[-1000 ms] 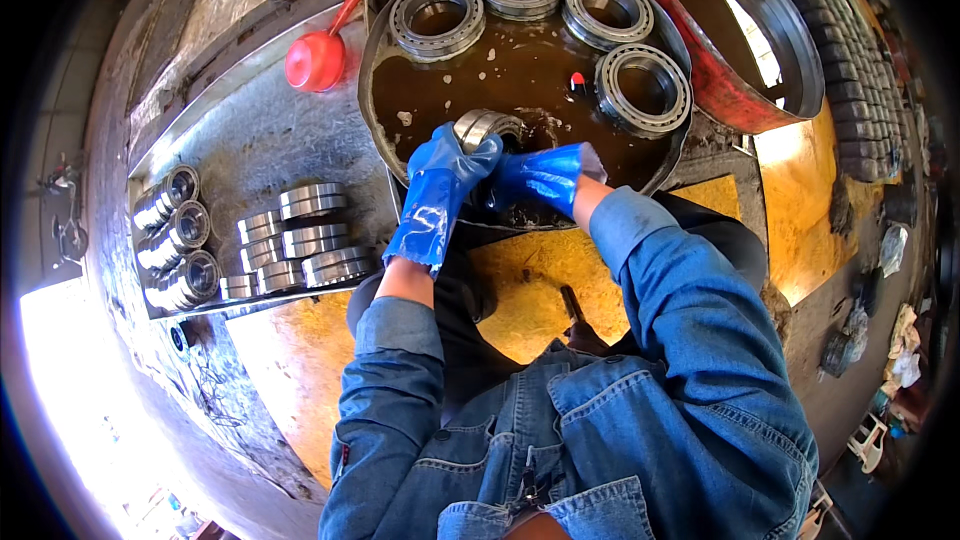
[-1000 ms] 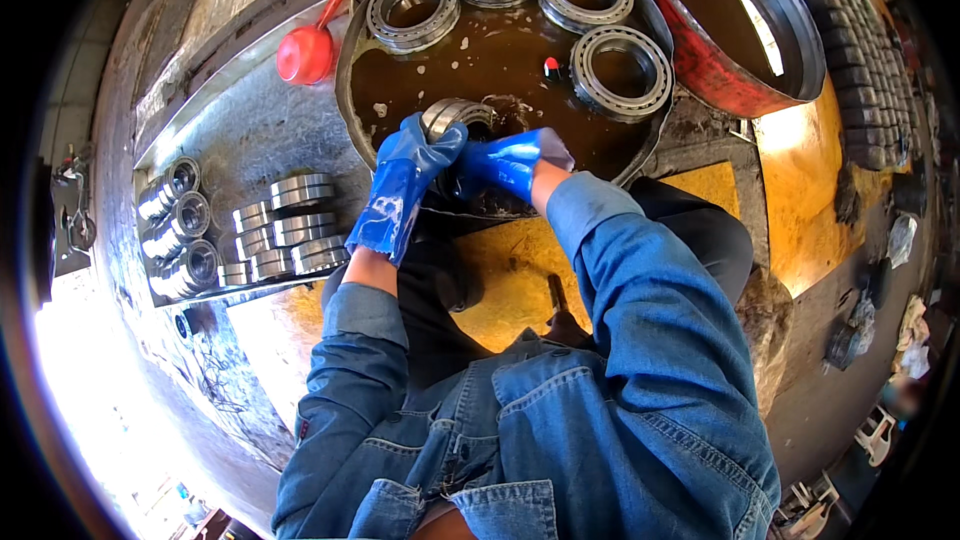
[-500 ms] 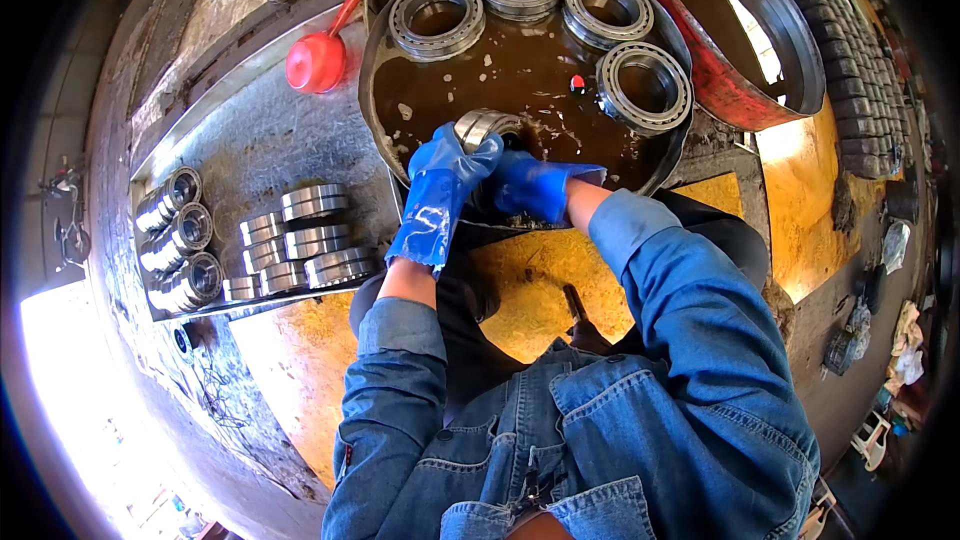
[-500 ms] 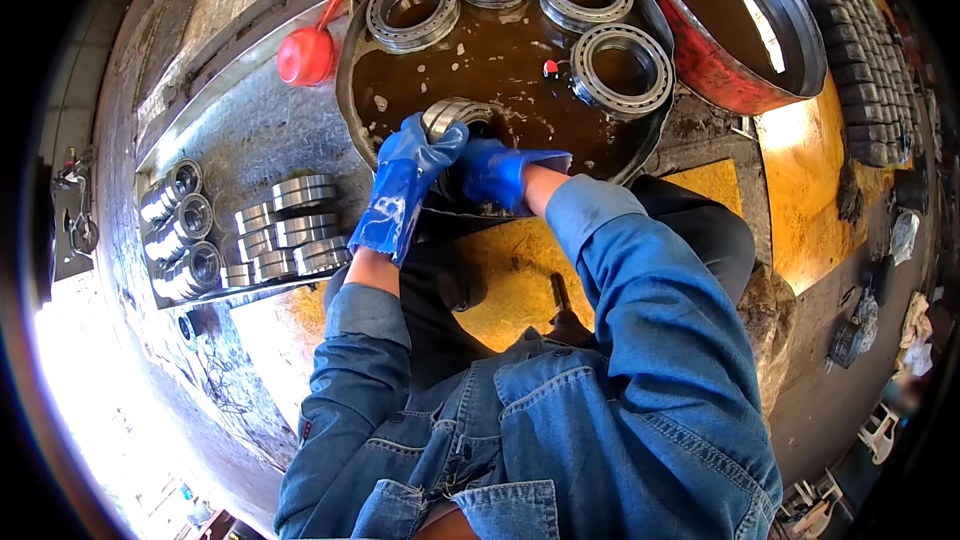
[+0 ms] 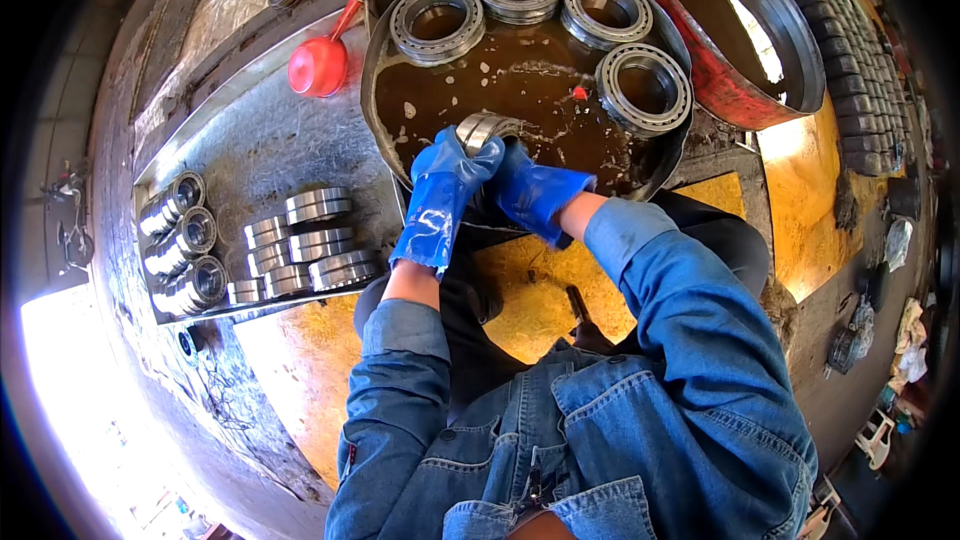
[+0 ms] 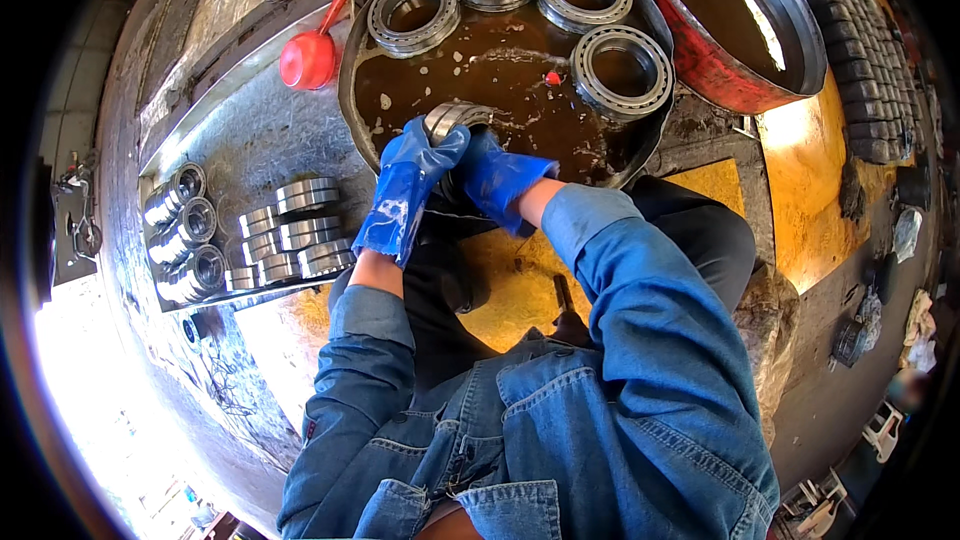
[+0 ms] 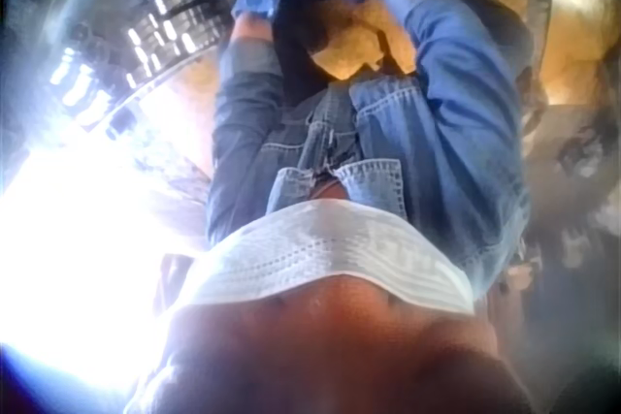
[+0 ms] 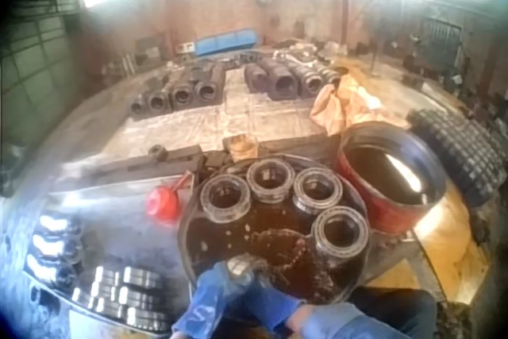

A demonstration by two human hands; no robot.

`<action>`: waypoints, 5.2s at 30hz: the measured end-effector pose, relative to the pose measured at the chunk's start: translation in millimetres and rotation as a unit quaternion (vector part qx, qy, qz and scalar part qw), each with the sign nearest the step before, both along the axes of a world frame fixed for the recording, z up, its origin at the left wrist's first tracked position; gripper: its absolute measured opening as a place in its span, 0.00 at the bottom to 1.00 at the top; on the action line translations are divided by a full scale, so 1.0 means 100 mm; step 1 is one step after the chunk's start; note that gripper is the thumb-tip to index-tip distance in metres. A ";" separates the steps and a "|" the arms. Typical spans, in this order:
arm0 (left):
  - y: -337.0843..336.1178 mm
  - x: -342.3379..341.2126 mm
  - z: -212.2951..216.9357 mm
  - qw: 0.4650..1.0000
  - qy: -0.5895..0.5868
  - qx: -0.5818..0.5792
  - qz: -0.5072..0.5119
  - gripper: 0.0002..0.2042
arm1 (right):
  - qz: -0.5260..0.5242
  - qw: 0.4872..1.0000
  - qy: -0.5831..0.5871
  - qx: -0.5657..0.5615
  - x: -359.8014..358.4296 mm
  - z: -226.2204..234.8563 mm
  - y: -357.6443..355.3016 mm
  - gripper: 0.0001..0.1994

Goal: The person sits on the floor and cleans metal bearings by hand. They pick up bearings from a tray, scrub them with a brush in a basin of dark liquid, and place the cleaned bearings onto a metal sheet.

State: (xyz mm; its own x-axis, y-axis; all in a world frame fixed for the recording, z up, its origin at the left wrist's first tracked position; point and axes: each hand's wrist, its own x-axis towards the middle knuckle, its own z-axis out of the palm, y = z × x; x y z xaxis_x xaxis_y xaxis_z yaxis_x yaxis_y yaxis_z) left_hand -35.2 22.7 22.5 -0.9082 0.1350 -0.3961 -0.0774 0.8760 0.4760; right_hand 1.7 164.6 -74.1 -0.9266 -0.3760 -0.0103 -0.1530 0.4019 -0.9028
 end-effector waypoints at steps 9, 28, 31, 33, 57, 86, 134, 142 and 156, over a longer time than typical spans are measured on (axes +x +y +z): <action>-0.05 0.03 -0.02 1.000 0.017 -0.004 0.004 0.39 | 0.037 0.916 -0.368 -0.156 -0.05 0.12 0.28 0.19; 0.04 0.01 -0.01 0.998 0.054 -0.010 -0.014 0.37 | 0.004 0.970 0.158 0.185 -0.01 -0.14 0.05 0.19; 0.01 -0.01 -0.01 1.000 0.014 -0.023 -0.003 0.40 | -0.002 0.993 0.084 0.083 -0.05 -0.07 -0.08 0.19; -0.08 0.02 0.04 1.000 -0.004 -0.025 0.009 0.42 | 0.069 0.972 -0.082 0.211 -0.01 0.26 -0.03 0.20; -0.04 0.01 0.01 1.000 0.003 -0.013 0.003 0.40 | 0.060 0.973 -0.222 -0.013 -0.07 -0.11 0.11 0.20; -0.06 0.00 -0.03 1.000 0.015 -0.014 0.021 0.38 | 0.004 0.892 -0.412 -0.187 -0.05 -0.09 0.24 0.17; -0.04 0.02 0.04 0.999 -0.005 -0.009 0.032 0.40 | 0.035 0.888 -0.414 -0.195 -0.10 -0.02 0.18 0.20; 0.06 0.00 0.04 1.000 0.009 -0.005 0.022 0.39 | -0.002 0.983 0.125 0.135 -0.06 -0.31 -0.05 0.18; 0.02 0.02 0.03 1.000 0.005 0.015 0.017 0.40 | 0.004 0.992 0.096 0.076 -0.03 -0.12 -0.02 0.15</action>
State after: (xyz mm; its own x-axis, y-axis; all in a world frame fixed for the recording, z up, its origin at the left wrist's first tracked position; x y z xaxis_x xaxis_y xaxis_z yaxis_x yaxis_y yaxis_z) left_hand -33.7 24.8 25.4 -0.9162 0.1165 -0.3834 -0.1014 0.8582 0.5032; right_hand -1.5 162.3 -86.3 -0.9143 -0.3901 0.1087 -0.3194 0.5299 -0.7856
